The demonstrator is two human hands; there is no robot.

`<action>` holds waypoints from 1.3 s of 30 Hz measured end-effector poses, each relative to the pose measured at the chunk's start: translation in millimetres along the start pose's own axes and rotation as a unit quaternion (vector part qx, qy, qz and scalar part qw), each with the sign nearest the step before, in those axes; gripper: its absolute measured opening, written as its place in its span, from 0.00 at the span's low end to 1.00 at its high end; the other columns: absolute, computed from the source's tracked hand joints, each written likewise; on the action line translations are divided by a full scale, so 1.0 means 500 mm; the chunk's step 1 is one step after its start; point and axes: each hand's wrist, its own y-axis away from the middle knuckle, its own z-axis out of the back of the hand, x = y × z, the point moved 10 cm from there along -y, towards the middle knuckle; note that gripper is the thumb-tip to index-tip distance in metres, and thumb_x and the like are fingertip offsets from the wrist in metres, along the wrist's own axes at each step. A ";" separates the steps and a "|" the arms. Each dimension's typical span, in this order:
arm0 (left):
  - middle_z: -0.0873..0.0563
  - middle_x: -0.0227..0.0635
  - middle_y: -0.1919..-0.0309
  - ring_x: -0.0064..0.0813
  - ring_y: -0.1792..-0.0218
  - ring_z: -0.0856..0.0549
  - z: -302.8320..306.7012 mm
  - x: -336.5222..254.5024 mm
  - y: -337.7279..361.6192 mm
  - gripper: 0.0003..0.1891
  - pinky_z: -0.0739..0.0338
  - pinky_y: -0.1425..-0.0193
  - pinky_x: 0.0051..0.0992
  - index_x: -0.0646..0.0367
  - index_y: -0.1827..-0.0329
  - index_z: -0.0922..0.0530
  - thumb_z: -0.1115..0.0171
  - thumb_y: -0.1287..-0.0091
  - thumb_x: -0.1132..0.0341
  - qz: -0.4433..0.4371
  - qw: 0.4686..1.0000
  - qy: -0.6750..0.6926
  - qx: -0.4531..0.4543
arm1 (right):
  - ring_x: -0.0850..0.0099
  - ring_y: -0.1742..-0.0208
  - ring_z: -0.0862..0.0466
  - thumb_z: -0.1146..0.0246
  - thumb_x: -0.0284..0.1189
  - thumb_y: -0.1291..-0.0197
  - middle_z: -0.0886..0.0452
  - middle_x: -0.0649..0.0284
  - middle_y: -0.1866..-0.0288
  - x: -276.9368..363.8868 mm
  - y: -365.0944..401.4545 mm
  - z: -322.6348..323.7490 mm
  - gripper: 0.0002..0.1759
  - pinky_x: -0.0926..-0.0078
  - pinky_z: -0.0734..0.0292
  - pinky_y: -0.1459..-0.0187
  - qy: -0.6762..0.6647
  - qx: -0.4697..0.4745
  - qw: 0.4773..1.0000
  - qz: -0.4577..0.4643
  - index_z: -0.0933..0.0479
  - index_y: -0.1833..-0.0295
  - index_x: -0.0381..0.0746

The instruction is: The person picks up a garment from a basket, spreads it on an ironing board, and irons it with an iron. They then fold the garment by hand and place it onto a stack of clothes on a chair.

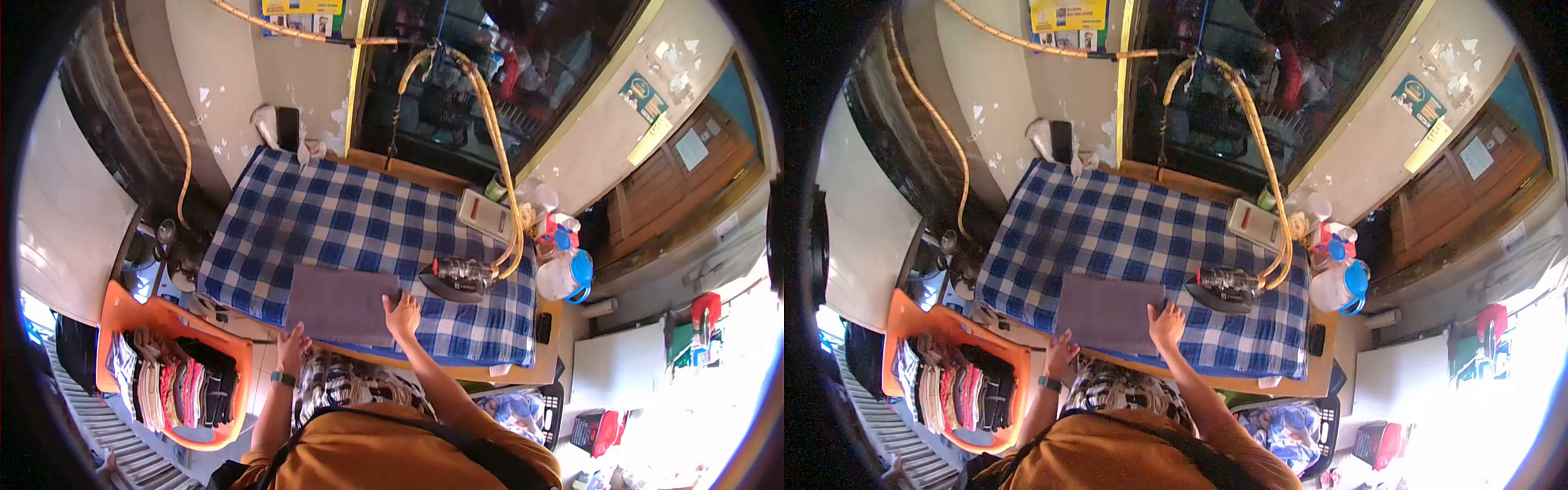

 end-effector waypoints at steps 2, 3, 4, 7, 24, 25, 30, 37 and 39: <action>0.28 0.29 0.72 0.21 0.70 0.23 -0.004 0.019 0.002 0.17 0.20 0.64 0.24 0.56 0.58 0.34 0.34 0.39 0.61 0.020 1.000 0.010 0.013 | 0.50 0.49 0.25 0.40 0.54 0.45 0.23 0.46 0.52 0.013 -0.005 0.003 0.36 0.56 0.28 0.49 0.007 -0.008 1.000 -0.009 0.30 0.45 0.32; 0.28 0.29 0.73 0.22 0.70 0.22 -0.006 0.035 0.005 0.15 0.20 0.63 0.25 0.56 0.62 0.32 0.34 0.39 0.61 0.045 0.999 0.017 0.024 | 0.50 0.50 0.24 0.39 0.55 0.47 0.22 0.47 0.53 0.008 -0.004 -0.002 0.36 0.56 0.27 0.50 -0.006 0.002 0.999 -0.039 0.29 0.47 0.32; 0.28 0.29 0.73 0.22 0.70 0.22 -0.009 0.038 0.008 0.15 0.20 0.63 0.25 0.56 0.62 0.32 0.34 0.39 0.61 0.042 0.999 0.017 0.026 | 0.50 0.51 0.23 0.37 0.55 0.48 0.21 0.47 0.54 0.001 -0.008 -0.015 0.36 0.55 0.27 0.51 -0.019 0.011 0.997 -0.068 0.29 0.49 0.33; 0.30 0.27 0.75 0.22 0.72 0.24 -0.011 0.039 0.010 0.15 0.20 0.62 0.27 0.55 0.65 0.33 0.35 0.38 0.59 0.013 0.999 0.036 -0.001 | 0.48 0.53 0.22 0.34 0.52 0.51 0.20 0.46 0.57 -0.003 -0.026 -0.047 0.34 0.55 0.27 0.52 -0.049 0.023 0.995 -0.078 0.30 0.52 0.33; 0.27 0.29 0.59 0.22 0.59 0.28 0.032 0.018 -0.022 0.18 0.29 0.59 0.30 0.54 0.51 0.33 0.40 0.39 0.56 -0.049 0.993 0.021 -0.105 | 0.61 0.64 0.17 0.33 0.46 0.50 0.18 0.56 0.68 -0.042 -0.076 -0.053 0.25 0.66 0.24 0.59 -0.225 0.011 0.969 -0.102 0.23 0.57 0.36; 0.26 0.29 0.56 0.22 0.57 0.28 0.034 0.011 -0.027 0.17 0.30 0.58 0.30 0.53 0.51 0.33 0.42 0.39 0.57 -0.066 0.993 0.009 -0.097 | 0.62 0.65 0.17 0.33 0.46 0.49 0.18 0.56 0.69 -0.041 -0.078 -0.054 0.24 0.66 0.24 0.59 -0.219 0.026 0.970 -0.099 0.23 0.57 0.36; 0.26 0.28 0.50 0.24 0.51 0.28 0.056 -0.011 -0.056 0.17 0.33 0.55 0.31 0.52 0.51 0.34 0.43 0.39 0.58 -0.076 0.988 -0.043 -0.130 | 0.65 0.69 0.18 0.32 0.43 0.49 0.18 0.60 0.72 0.098 -0.066 0.125 0.22 0.69 0.23 0.62 -0.066 -0.014 0.976 0.207 0.20 0.57 0.36; 0.27 0.28 0.50 0.26 0.50 0.27 0.108 -0.016 -0.080 0.20 0.31 0.55 0.32 0.51 0.48 0.34 0.40 0.38 0.54 -0.070 0.988 -0.073 -0.116 | 0.76 0.71 0.24 0.43 0.33 0.37 0.25 0.69 0.71 0.184 -0.288 0.727 0.09 0.74 0.30 0.70 -0.300 -0.089 0.937 0.157 0.25 0.63 0.39; 0.27 0.28 0.52 0.25 0.52 0.27 0.101 -0.010 -0.080 0.20 0.29 0.56 0.31 0.51 0.50 0.34 0.39 0.39 0.55 -0.050 0.992 -0.066 -0.098 | 0.55 0.70 0.19 0.45 0.36 0.40 0.19 0.55 0.71 0.371 -0.188 0.622 0.11 0.61 0.25 0.65 -0.036 0.047 0.924 0.379 0.21 0.59 0.45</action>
